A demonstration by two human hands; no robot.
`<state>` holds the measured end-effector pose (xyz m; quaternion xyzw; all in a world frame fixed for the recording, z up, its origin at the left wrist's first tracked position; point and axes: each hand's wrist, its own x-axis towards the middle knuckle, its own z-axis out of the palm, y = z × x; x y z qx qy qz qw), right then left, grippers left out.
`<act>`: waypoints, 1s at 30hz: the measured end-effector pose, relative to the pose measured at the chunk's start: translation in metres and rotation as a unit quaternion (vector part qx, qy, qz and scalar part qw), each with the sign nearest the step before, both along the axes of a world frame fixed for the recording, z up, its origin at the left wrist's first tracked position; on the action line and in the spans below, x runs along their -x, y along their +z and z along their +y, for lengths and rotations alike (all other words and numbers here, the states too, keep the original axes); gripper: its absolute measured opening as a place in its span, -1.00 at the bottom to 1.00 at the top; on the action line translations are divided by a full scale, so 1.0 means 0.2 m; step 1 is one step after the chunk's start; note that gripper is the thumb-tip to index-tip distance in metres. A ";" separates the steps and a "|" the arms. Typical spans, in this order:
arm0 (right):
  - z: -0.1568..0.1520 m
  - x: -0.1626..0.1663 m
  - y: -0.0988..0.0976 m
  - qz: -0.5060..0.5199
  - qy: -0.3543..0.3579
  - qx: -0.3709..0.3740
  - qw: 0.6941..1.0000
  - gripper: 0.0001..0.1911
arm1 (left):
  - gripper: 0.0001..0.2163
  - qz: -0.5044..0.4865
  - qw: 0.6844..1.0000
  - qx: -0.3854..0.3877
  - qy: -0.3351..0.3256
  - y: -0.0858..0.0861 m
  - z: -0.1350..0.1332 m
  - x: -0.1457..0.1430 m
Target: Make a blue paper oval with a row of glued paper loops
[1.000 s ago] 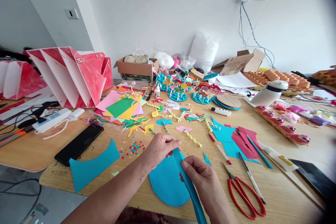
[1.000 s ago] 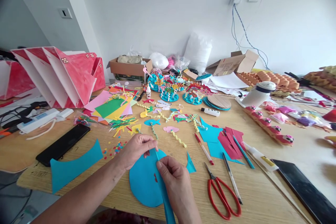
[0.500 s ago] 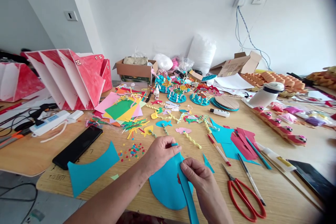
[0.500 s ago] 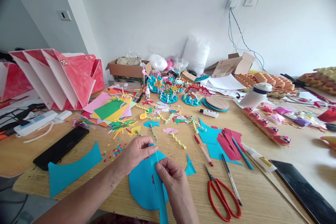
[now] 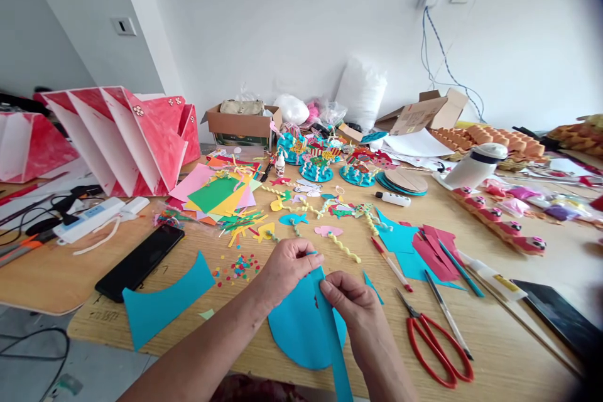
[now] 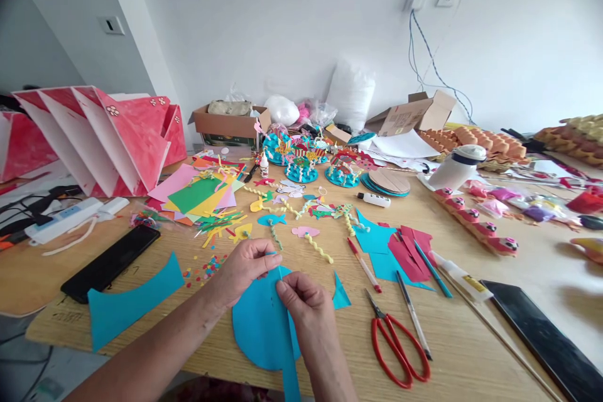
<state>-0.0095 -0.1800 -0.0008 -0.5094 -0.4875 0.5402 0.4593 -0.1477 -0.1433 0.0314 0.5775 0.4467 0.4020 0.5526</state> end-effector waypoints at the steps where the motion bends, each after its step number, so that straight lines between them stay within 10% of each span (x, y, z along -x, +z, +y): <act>1: 0.00 0.00 0.00 0.003 -0.001 -0.001 1.000 -0.58 | -0.72 -0.005 1.000 -0.002 0.001 0.00 0.00 0.00; 21: 0.00 0.02 0.00 0.045 -0.035 0.025 0.998 -0.63 | -0.56 -0.137 0.989 0.064 0.004 -0.06 -0.01 0.01; 30: 0.01 0.05 -0.01 0.055 -0.024 0.009 0.998 -0.62 | -0.71 -0.030 0.999 0.039 0.011 -0.08 -0.03 -0.01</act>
